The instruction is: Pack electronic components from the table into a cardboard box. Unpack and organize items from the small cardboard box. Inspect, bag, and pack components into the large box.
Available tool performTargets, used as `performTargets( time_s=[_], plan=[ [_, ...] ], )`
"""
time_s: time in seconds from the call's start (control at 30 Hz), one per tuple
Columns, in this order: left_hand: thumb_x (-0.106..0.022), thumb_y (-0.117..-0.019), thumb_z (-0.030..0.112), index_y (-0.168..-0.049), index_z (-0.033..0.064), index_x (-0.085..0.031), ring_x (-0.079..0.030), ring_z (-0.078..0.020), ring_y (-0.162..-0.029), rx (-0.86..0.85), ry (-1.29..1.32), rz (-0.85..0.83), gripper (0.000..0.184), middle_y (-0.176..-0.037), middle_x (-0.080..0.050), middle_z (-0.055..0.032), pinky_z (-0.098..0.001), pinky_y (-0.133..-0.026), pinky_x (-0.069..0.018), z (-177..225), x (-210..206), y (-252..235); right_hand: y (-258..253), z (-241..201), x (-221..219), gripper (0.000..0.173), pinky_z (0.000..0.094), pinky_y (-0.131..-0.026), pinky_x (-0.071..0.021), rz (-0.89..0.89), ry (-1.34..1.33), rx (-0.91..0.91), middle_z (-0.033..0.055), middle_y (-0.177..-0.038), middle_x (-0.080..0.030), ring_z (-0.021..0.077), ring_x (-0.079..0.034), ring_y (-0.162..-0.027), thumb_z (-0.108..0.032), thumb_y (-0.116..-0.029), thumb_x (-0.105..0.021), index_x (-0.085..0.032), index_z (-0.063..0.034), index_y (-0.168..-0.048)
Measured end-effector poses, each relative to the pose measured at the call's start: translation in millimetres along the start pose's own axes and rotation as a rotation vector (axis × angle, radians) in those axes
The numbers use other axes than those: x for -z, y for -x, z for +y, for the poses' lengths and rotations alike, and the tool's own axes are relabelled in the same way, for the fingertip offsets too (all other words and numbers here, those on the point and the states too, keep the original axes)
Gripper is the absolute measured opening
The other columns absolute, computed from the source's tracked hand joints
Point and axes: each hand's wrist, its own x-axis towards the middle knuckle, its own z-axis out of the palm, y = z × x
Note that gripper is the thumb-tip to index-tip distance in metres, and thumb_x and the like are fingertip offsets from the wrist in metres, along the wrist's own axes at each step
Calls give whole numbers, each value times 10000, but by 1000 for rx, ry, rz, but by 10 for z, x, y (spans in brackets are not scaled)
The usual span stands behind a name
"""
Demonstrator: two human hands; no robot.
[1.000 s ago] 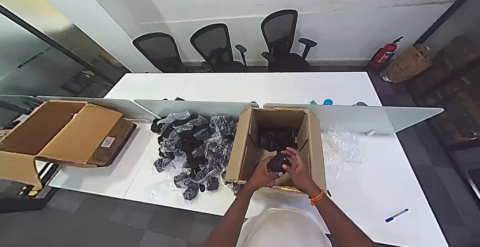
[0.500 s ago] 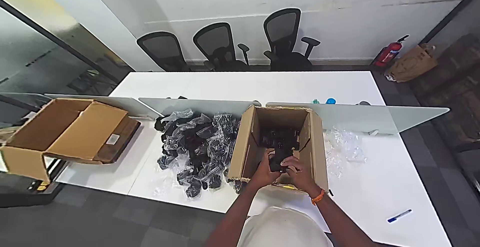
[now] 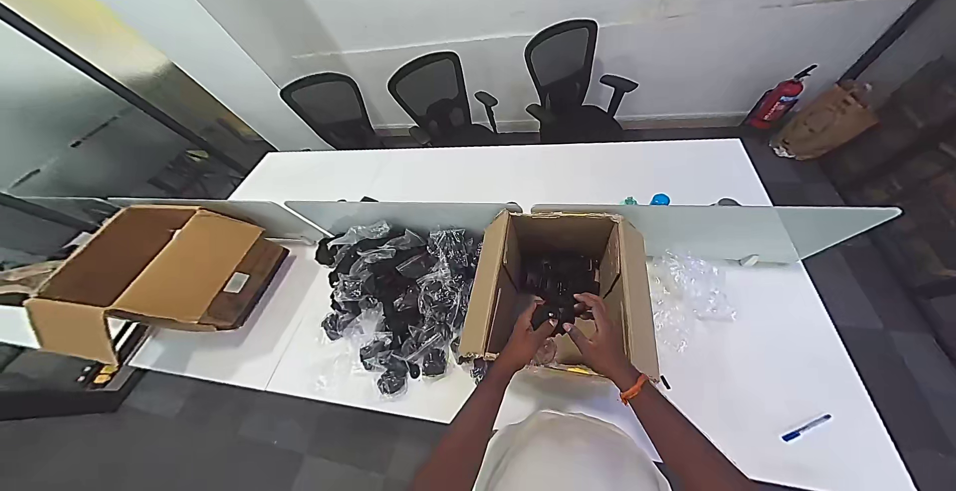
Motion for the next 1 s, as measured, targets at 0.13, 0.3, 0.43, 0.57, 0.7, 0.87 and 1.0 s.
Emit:
performTargets(
  time_s=[0.13,0.3,0.43,0.57,0.7,0.87,1.0],
  plan=[
    [-634,-968,89,-1440,-46,-395,-650,-177,-1129,-26,86,-23,547,-1275,-627,-151,-361,-991,-556,44,-5,42,-5,-29,-8,562,304,-967,-554,-99,-43,-63,85,-1335,-624,121,-632,-1146,-264,-902,-745,-562,-62,-1393],
    [-714,-916,73,-1371,-47,-439,-668,-197,-1079,-33,83,9,545,-1208,-652,-148,-374,-952,-575,12,-19,23,-8,25,-47,392,312,-1054,-527,-119,-75,-3,81,-1292,-662,124,-619,-1216,-112,-920,-684,-651,-58,-1307],
    [-784,-887,131,-1319,-56,-514,-696,-205,-1048,-64,18,85,543,-1166,-687,-148,-377,-933,-599,-10,-57,-3,-6,35,-33,419,323,-1038,-528,-30,-39,26,110,-1309,-644,144,-614,-1212,-103,-913,-632,-637,-37,-1326],
    [-779,-878,100,-1409,-66,-447,-676,-201,-1130,-71,11,81,648,-1267,-655,-158,-370,-995,-580,-5,-48,11,6,28,-36,513,295,-950,-566,14,-86,13,116,-1269,-651,125,-656,-1096,-99,-888,-655,-553,3,-1380],
    [-791,-852,81,-1451,-57,-439,-625,-175,-1227,-88,-130,14,708,-1363,-608,-165,-347,-1071,-529,-25,-75,29,25,19,-22,667,351,-1066,-494,-96,119,90,128,-1346,-591,179,-576,-1230,-64,-877,-593,-442,-67,-1526],
    [-793,-797,25,-1458,-10,-452,-640,-178,-1208,-149,-267,-14,744,-1345,-628,-149,-373,-1051,-544,-40,-109,44,50,0,-22,563,396,-1128,-449,-140,176,172,145,-1394,-552,235,-507,-1344,9,-810,-562,-659,-143,-1344],
    [-790,-755,-13,-1425,-17,-486,-648,-178,-1185,-160,-290,-6,736,-1313,-645,-144,-374,-1040,-548,-19,-111,66,74,2,-7,557,379,-1068,-510,-161,163,189,155,-1395,-564,224,-558,-1302,23,-802,-556,-645,-96,-1339]
  ],
)
